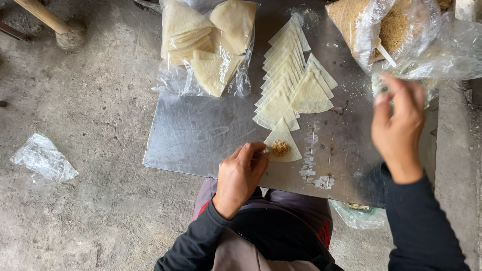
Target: The person repeatedly scoops a grainy filling onto triangular pastry sheets, folds them into samosas, and places the finished units into a plastic bag. The process is continuous and repetitive throughout the clip.
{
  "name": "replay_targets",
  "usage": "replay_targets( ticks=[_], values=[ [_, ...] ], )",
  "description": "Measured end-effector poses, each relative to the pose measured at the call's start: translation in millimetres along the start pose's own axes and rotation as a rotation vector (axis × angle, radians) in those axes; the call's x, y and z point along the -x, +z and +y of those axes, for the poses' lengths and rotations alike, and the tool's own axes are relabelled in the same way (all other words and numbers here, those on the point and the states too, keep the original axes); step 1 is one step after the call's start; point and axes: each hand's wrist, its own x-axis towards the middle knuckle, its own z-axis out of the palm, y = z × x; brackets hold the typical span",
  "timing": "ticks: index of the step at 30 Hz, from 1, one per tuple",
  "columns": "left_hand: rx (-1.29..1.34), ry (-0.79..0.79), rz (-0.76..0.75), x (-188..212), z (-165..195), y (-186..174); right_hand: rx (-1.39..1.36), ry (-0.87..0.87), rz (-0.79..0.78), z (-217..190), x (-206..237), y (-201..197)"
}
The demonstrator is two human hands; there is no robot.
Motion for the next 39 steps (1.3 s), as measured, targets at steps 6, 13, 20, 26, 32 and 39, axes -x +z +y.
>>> replay_targets(
  ticks=[6, 13, 20, 26, 32, 39],
  values=[
    [-0.140, 0.135, 0.038, 1.5, 0.2, 7.1, -0.254, -0.241, -0.270, -67.7, 68.9, 13.3],
    [-0.130, 0.171, 0.050, 3.6, -1.6, 12.9, -0.096, -0.250, -0.196, -105.6, 85.5, 18.5],
    [-0.133, 0.261, 0.053, 3.0, -0.1, 16.5, -0.084, -0.230, -0.172, -114.3, 87.6, 21.7],
    [-0.130, 0.315, 0.000, 1.7, -2.1, 12.6, -0.267, -0.174, -0.155, -118.1, 88.3, 22.6],
    [-0.063, 0.251, -0.061, 0.6, -2.5, 11.0, -0.406, -0.069, -0.154, -125.3, 84.4, 26.2],
    [-0.015, 0.204, -0.054, -0.6, -4.9, 12.1, -0.344, -0.154, -0.105, -137.0, 76.9, 31.6]
  ],
)
